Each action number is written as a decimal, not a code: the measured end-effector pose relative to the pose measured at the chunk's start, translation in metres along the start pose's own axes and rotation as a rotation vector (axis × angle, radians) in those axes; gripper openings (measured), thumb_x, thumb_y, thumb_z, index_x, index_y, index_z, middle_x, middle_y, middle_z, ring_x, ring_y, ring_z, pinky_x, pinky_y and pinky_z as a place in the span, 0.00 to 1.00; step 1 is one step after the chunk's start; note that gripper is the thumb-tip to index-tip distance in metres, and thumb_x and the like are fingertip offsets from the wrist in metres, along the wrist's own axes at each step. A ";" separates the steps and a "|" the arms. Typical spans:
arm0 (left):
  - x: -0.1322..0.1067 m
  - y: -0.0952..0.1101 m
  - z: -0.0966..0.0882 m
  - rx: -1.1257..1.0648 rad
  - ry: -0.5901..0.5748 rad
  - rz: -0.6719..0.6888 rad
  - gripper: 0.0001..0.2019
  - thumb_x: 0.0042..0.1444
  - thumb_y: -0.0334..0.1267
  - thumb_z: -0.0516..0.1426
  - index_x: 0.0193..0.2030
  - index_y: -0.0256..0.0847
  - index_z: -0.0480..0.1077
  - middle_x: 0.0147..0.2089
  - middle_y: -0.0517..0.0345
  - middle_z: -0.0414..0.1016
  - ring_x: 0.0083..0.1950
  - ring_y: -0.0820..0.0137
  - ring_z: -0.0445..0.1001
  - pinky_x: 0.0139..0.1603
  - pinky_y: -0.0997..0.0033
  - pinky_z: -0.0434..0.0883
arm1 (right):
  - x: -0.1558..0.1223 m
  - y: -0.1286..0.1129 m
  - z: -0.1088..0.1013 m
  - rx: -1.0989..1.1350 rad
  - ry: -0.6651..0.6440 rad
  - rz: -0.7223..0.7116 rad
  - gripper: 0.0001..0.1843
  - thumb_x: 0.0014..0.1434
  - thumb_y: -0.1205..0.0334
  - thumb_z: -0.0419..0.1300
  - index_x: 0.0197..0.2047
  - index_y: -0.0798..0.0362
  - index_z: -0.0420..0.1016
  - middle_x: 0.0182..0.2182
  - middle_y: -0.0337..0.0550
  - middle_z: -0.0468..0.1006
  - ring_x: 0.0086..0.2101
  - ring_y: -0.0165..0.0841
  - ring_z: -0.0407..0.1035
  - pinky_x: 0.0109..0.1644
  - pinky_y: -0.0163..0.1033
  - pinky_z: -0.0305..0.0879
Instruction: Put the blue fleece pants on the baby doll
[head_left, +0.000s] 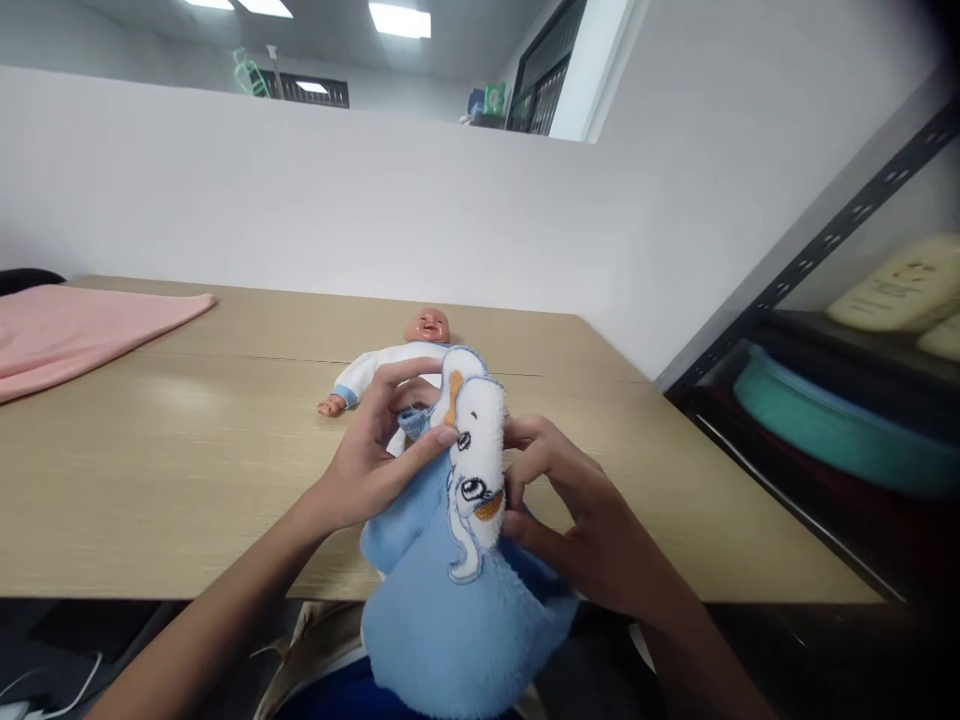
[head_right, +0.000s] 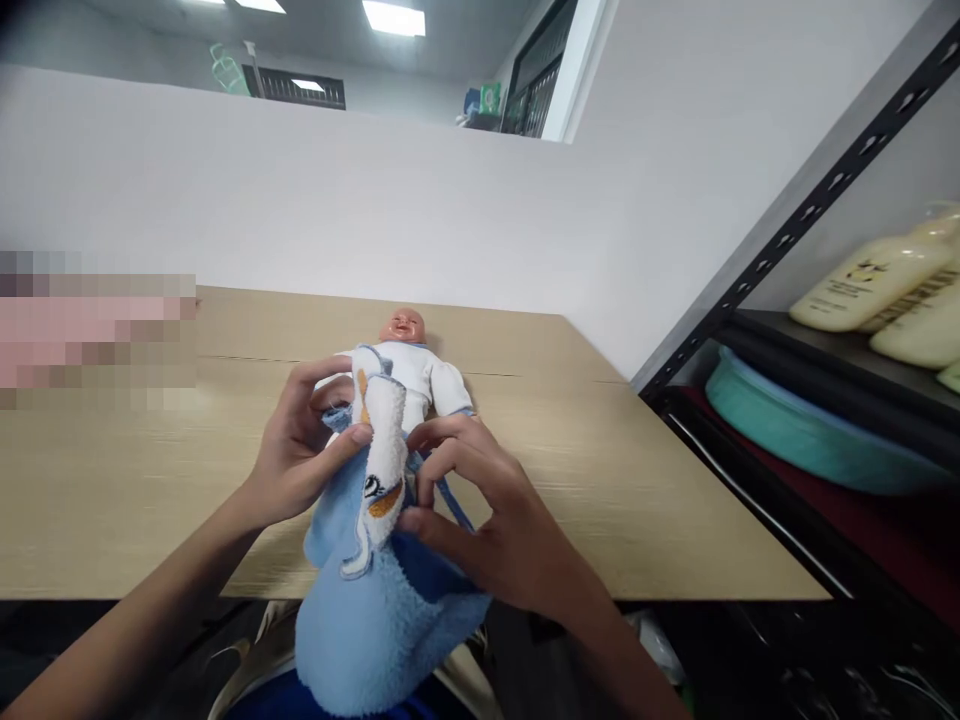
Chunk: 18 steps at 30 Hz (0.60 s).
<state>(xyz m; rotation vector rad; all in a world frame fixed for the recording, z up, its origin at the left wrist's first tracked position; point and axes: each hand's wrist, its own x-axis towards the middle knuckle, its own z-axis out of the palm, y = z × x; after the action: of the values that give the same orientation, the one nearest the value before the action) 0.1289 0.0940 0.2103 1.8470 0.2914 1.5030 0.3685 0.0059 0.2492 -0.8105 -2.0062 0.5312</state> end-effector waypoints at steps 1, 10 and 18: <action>0.000 0.000 0.000 0.008 0.001 0.001 0.26 0.75 0.36 0.69 0.74 0.58 0.70 0.51 0.59 0.80 0.52 0.70 0.80 0.53 0.74 0.77 | -0.001 0.002 0.001 0.017 0.022 0.008 0.12 0.78 0.53 0.70 0.42 0.45 0.75 0.58 0.44 0.82 0.60 0.42 0.79 0.64 0.46 0.74; 0.000 0.009 0.004 -0.113 0.077 -0.069 0.18 0.72 0.36 0.72 0.65 0.55 0.79 0.45 0.63 0.82 0.48 0.73 0.81 0.51 0.79 0.76 | -0.005 0.011 0.005 0.257 0.208 0.141 0.13 0.80 0.48 0.68 0.52 0.43 0.70 0.50 0.42 0.85 0.49 0.37 0.81 0.53 0.42 0.78; -0.003 0.009 0.006 -0.019 0.023 -0.109 0.14 0.71 0.35 0.72 0.60 0.54 0.80 0.51 0.62 0.82 0.52 0.73 0.82 0.53 0.80 0.76 | 0.002 0.013 0.001 0.121 -0.071 0.169 0.28 0.70 0.37 0.75 0.62 0.44 0.79 0.63 0.50 0.79 0.63 0.51 0.72 0.72 0.58 0.69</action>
<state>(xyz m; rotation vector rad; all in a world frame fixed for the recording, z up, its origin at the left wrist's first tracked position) 0.1313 0.0833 0.2136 1.7713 0.3816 1.4492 0.3716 0.0165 0.2417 -0.9017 -1.9588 0.7802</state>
